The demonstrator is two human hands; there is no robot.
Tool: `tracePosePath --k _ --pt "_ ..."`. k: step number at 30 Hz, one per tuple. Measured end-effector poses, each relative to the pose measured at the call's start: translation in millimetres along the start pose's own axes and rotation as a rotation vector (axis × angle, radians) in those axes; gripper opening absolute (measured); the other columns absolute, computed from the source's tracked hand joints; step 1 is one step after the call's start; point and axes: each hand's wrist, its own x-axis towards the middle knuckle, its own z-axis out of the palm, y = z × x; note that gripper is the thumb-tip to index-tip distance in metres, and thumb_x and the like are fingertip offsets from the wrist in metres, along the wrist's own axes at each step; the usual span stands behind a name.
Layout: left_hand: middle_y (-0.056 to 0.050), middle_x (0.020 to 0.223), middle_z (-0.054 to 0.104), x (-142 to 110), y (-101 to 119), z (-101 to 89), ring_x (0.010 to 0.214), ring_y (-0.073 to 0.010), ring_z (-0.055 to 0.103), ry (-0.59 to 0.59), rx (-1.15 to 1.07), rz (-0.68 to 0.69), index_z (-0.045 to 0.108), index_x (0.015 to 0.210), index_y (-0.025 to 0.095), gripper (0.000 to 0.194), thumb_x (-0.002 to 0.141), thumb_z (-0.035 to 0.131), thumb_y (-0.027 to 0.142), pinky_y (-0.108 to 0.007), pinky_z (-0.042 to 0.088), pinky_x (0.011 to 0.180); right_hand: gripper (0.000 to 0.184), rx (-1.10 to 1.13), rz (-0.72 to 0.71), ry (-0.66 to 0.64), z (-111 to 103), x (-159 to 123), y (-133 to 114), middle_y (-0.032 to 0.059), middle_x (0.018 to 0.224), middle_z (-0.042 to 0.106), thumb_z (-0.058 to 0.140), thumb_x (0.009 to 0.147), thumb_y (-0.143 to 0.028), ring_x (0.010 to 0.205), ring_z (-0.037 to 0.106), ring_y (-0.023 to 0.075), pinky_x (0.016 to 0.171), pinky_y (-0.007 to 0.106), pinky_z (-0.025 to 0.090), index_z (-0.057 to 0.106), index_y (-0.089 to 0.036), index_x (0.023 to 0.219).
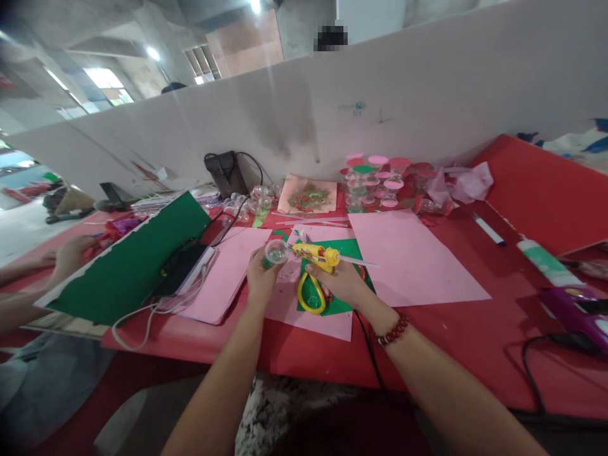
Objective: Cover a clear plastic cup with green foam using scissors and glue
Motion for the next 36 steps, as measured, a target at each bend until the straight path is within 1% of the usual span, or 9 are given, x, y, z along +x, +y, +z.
tracePosePath --k 6,12,15,18,21,27,32,36 --pt "-0.004 0.098 0.064 -0.2 -2.3 -0.4 0.099 -0.0220 0.061 0.005 0.000 -0.006 0.074 0.098 0.022 0.034 0.064 0.076 0.013 -0.037 0.047 0.096 0.046 0.027 0.013 -0.005 0.5 -0.1 0.1 -0.0052 0.043 0.046 0.064 0.079 -0.065 0.038 0.040 0.0096 0.040 0.024 0.030 0.062 -0.020 0.079" --pt "-0.005 0.095 0.067 0.2 -0.4 -1.3 0.100 -0.0234 0.060 -0.006 0.021 0.012 0.075 0.096 0.021 0.032 0.065 0.075 0.011 -0.037 0.046 0.095 0.047 0.005 -0.007 -0.013 1.3 -1.1 -3.9 -0.0050 0.042 0.046 0.063 0.078 -0.067 0.037 0.040 0.0093 0.039 0.024 0.031 0.060 -0.020 0.074" --pt "-0.004 0.093 0.067 0.4 -0.8 -1.2 0.098 -0.0225 0.060 -0.001 0.026 0.013 0.075 0.095 0.021 0.031 0.066 0.075 0.011 -0.036 0.047 0.093 0.049 -0.004 0.000 -0.022 1.8 -1.0 -4.2 -0.0049 0.042 0.046 0.063 0.077 -0.068 0.037 0.040 0.0094 0.038 0.024 0.031 0.060 -0.020 0.073" --pt "-0.004 0.094 0.065 0.5 -2.5 -0.8 0.096 -0.0210 0.061 0.011 0.030 -0.001 0.075 0.094 0.019 0.030 0.065 0.075 0.011 -0.036 0.047 0.093 0.051 -0.008 0.004 -0.044 1.8 -0.8 -3.2 -0.0047 0.040 0.045 0.062 0.077 -0.070 0.037 0.040 0.0090 0.039 0.024 0.031 0.057 -0.020 0.068" --pt "-0.004 0.095 0.064 0.4 -3.8 -0.6 0.095 -0.0202 0.061 0.018 0.032 -0.003 0.075 0.097 0.019 0.032 0.066 0.076 0.012 -0.035 0.048 0.092 0.053 -0.020 0.007 -0.046 1.4 -0.6 -2.0 -0.0042 0.040 0.045 0.061 0.076 -0.071 0.037 0.040 0.0090 0.039 0.024 0.031 0.056 -0.020 0.066" --pt "-0.004 0.095 0.065 -0.2 -2.1 -1.3 0.095 -0.0201 0.061 0.027 0.025 -0.002 0.075 0.097 0.019 0.031 0.067 0.076 0.015 -0.035 0.048 0.092 0.051 -0.023 -0.010 -0.048 1.1 -0.1 0.5 -0.0044 0.041 0.046 0.061 0.078 -0.070 0.037 0.040 0.0094 0.038 0.024 0.031 0.058 -0.020 0.071" --pt "-0.004 0.095 0.064 -0.1 -1.6 -1.2 0.092 -0.0195 0.061 0.042 0.026 -0.001 0.075 0.098 0.019 0.031 0.067 0.076 0.015 -0.034 0.048 0.091 0.052 -0.025 -0.017 -0.045 0.8 0.1 1.7 -0.0042 0.043 0.047 0.060 0.079 -0.070 0.038 0.041 0.0091 0.039 0.023 0.031 0.057 -0.019 0.071" --pt "-0.003 0.094 0.063 0.1 -1.7 -1.0 0.091 -0.0191 0.062 0.041 0.024 -0.011 0.075 0.096 0.020 0.030 0.067 0.076 0.014 -0.034 0.049 0.090 0.053 -0.023 -0.019 -0.075 0.7 0.6 2.7 -0.0045 0.043 0.047 0.059 0.080 -0.071 0.038 0.041 0.0090 0.039 0.023 0.032 0.058 -0.019 0.071"
